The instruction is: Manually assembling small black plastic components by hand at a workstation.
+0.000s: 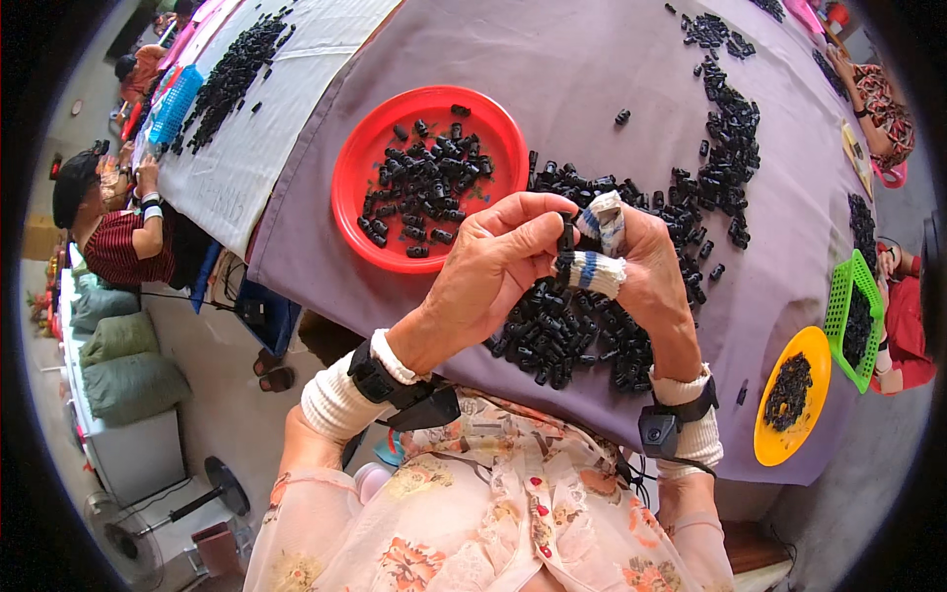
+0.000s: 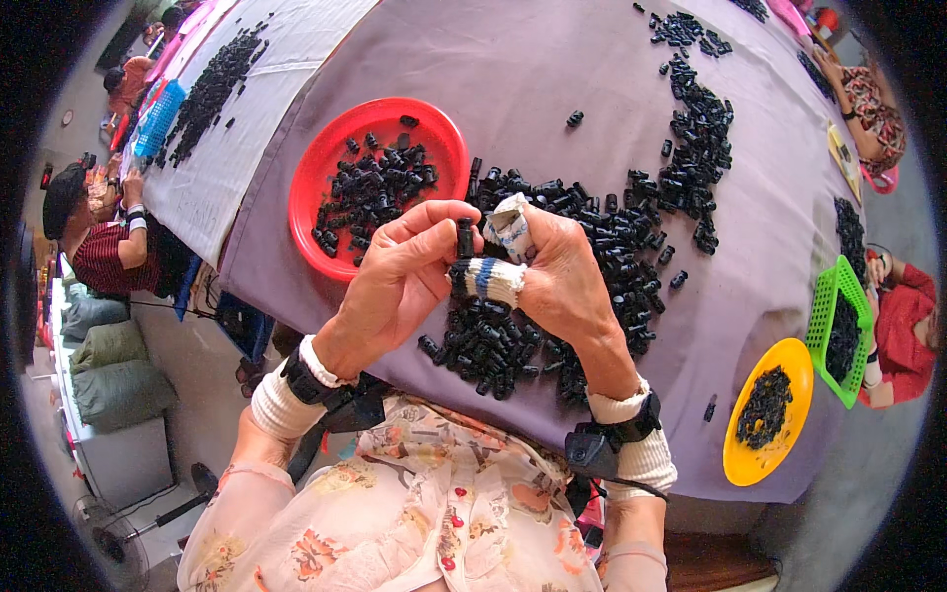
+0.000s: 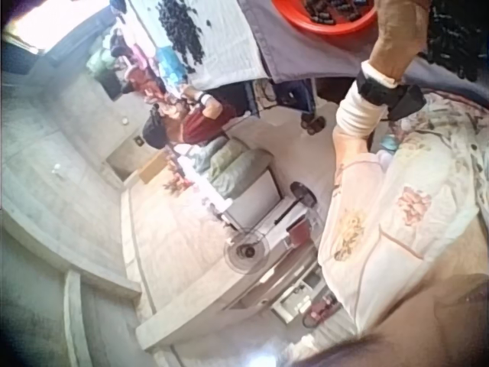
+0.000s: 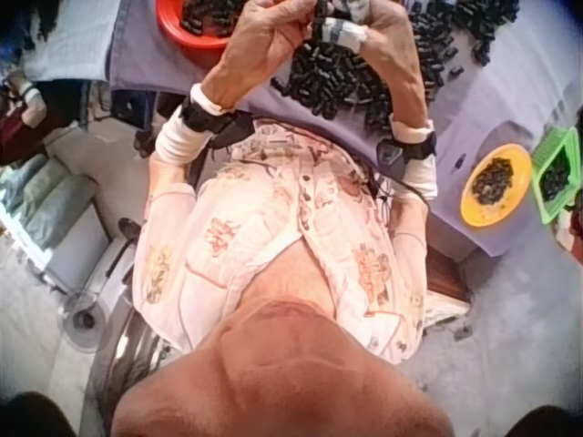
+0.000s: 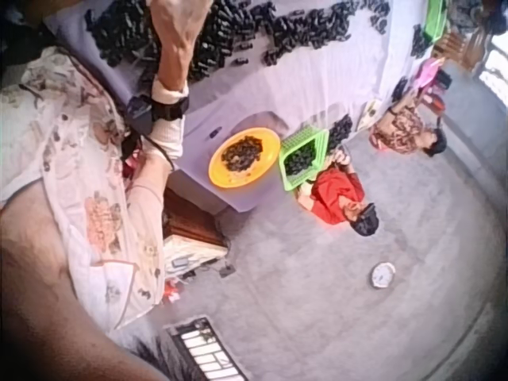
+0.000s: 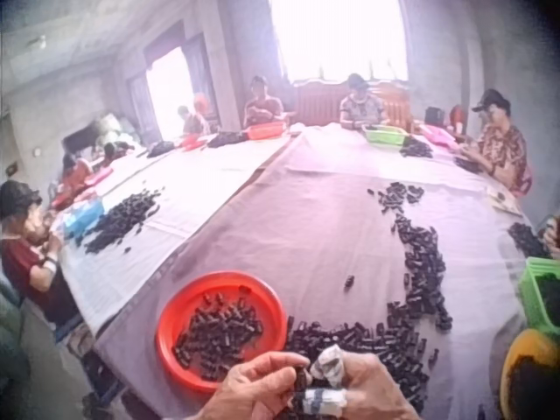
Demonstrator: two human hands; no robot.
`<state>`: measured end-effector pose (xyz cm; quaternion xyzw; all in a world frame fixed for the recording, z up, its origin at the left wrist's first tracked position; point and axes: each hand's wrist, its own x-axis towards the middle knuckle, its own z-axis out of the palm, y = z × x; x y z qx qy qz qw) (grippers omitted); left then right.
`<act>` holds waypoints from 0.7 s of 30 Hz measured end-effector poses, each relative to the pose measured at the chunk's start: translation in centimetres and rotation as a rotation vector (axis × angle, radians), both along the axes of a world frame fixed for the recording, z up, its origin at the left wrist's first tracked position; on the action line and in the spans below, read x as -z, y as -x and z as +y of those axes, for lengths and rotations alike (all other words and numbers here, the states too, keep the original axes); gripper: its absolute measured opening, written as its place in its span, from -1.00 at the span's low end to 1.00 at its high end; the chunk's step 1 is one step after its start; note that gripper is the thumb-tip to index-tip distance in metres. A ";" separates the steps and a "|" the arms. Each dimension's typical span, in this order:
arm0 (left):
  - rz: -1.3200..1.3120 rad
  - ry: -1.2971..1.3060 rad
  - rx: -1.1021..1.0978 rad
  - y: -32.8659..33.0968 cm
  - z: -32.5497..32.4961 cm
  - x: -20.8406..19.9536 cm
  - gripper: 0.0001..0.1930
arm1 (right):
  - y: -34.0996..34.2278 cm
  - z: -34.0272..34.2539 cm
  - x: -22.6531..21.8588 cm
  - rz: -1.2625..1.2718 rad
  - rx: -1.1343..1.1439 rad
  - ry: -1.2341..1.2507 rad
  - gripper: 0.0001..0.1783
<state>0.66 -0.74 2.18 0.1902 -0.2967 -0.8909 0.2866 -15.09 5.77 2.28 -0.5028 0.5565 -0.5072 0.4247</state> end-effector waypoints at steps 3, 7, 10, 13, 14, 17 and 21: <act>-0.097 0.141 -0.047 -0.2 0.1 -0.4 -0.77 | -0.7 -0.3 -0.6 -0.062 -0.002 -0.005 -0.73; -0.167 0.128 -0.065 -0.2 0.0 -0.4 -0.78 | -1.1 -0.3 0.2 -0.040 0.001 0.002 -0.73; -0.174 0.072 -0.090 0.1 -0.1 -0.3 -0.82 | -1.2 -0.3 0.3 -0.008 0.004 0.017 -0.74; -0.161 0.039 -0.095 0.0 -0.1 -0.1 -0.82 | -1.3 -0.4 -0.1 0.003 0.014 0.020 -0.74; -0.195 0.048 -0.096 0.0 -0.1 -0.3 -0.82 | -1.2 -0.4 -0.2 0.011 0.011 0.024 -0.74; -0.223 0.082 -0.097 -0.3 0.1 -0.6 -0.81 | -1.1 -0.5 -0.1 0.041 -0.001 0.019 -0.73; -0.250 0.088 -0.121 -0.5 -0.1 -0.5 -0.81 | -1.2 -0.8 0.5 0.050 0.001 0.033 -0.72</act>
